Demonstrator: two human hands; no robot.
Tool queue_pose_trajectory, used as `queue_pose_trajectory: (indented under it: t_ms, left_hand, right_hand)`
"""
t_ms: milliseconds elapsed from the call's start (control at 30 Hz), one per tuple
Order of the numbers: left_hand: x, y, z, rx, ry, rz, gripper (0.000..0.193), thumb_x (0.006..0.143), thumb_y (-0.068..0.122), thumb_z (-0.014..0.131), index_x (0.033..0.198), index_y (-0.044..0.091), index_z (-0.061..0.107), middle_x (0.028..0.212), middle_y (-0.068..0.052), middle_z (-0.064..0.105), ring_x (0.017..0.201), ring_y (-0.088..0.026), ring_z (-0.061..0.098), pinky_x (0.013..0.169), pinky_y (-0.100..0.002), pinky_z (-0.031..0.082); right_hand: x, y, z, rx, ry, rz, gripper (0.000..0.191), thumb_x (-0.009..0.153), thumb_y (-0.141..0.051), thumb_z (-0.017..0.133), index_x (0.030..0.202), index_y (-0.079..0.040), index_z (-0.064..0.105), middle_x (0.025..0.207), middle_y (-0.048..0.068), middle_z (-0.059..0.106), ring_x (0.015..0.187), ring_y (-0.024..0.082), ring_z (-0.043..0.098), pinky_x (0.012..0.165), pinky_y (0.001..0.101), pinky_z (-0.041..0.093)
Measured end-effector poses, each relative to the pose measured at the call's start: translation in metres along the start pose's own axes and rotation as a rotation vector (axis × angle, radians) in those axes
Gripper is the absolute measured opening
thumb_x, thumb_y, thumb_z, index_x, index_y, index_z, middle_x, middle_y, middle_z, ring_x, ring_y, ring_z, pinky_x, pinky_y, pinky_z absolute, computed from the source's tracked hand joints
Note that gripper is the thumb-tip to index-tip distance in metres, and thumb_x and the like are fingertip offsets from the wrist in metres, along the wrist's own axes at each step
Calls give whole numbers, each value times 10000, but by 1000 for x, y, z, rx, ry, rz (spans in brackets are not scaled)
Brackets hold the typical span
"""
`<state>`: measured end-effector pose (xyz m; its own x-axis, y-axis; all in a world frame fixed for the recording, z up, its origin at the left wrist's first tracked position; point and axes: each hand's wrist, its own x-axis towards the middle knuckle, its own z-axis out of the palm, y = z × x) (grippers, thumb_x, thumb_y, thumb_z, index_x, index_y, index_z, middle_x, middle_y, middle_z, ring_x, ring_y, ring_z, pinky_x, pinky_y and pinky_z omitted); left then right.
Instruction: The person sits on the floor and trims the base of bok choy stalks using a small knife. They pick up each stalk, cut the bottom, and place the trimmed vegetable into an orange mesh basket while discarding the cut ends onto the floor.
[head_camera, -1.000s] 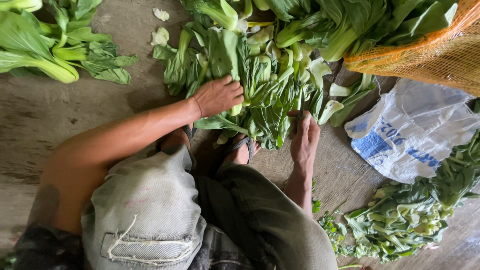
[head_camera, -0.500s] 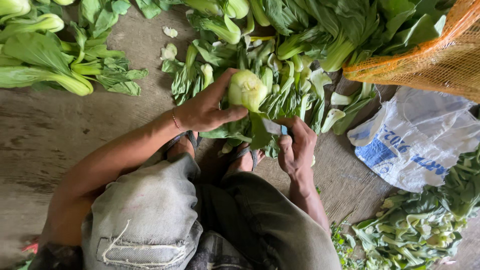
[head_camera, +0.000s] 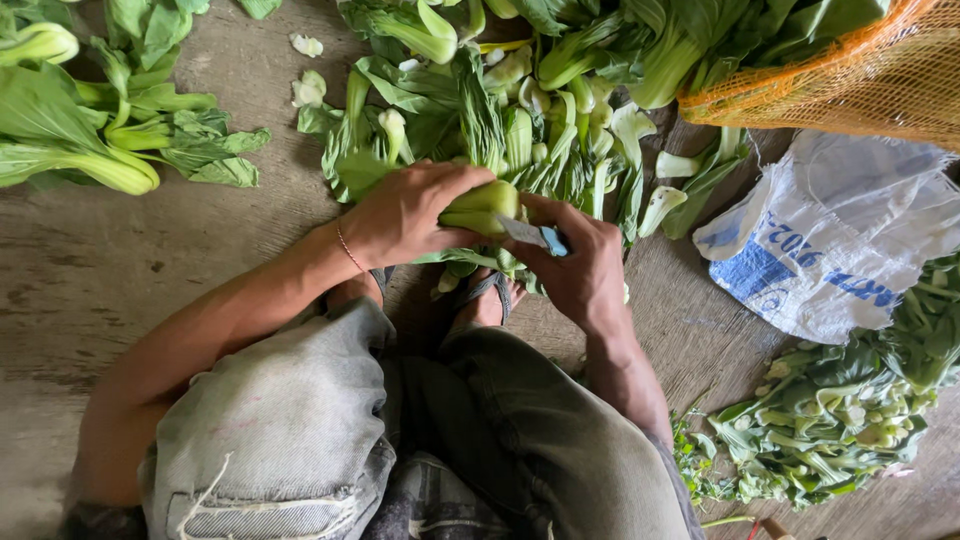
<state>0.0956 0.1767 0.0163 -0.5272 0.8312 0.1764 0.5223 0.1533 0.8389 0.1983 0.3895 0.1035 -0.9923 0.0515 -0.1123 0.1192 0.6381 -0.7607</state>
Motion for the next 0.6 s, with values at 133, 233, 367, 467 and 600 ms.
queue_pose_trajectory:
  t_ms: [133, 233, 367, 467, 600]
  left_hand:
    - [-1, -15, -7, -42, -160, 25, 591, 880, 413, 799, 1300, 69, 567, 1179, -141, 691, 862, -246, 726, 734, -387, 634]
    - [-2, -25, -17, -383, -483, -338, 621, 867, 554, 709, 1332, 150, 627, 1016, -38, 747, 796, -179, 742, 729, -336, 660]
    - [-12, -31, -18, -1096, -150, -435, 853, 816, 688, 746, 1342, 40, 574, 1106, -97, 699, 918, -162, 694, 804, -322, 629]
    - [-16, -35, -7, -1327, -27, -492, 903, 814, 697, 779, 1363, 15, 560, 1107, -116, 689, 951, -163, 695, 879, -310, 606]
    - [-14, -39, 8, -1422, 4, -483, 830, 887, 601, 781, 1397, -1, 526, 1125, -120, 676, 953, -182, 678, 858, -333, 600]
  right_hand:
    - [1, 31, -25, -79, -339, 141, 221, 906, -189, 782, 1085, -58, 774, 816, 63, 766, 645, 152, 722, 582, 320, 572]
    - [8, 58, -58, 309, -449, 187, 241, 887, -135, 679, 1079, -18, 763, 812, 30, 774, 540, 114, 722, 498, 311, 531]
    - [8, 69, -59, -502, 118, 34, 277, 1080, -176, 733, 1212, 65, 709, 984, 125, 731, 816, 205, 690, 676, 362, 590]
    - [4, 57, -44, -451, 139, 6, 374, 1026, -229, 748, 1255, 60, 687, 1104, 176, 707, 945, 251, 706, 765, 367, 626]
    - [3, 25, -13, -147, -11, 139, 442, 955, -284, 787, 1294, -18, 688, 1094, 152, 727, 903, 230, 723, 777, 377, 632]
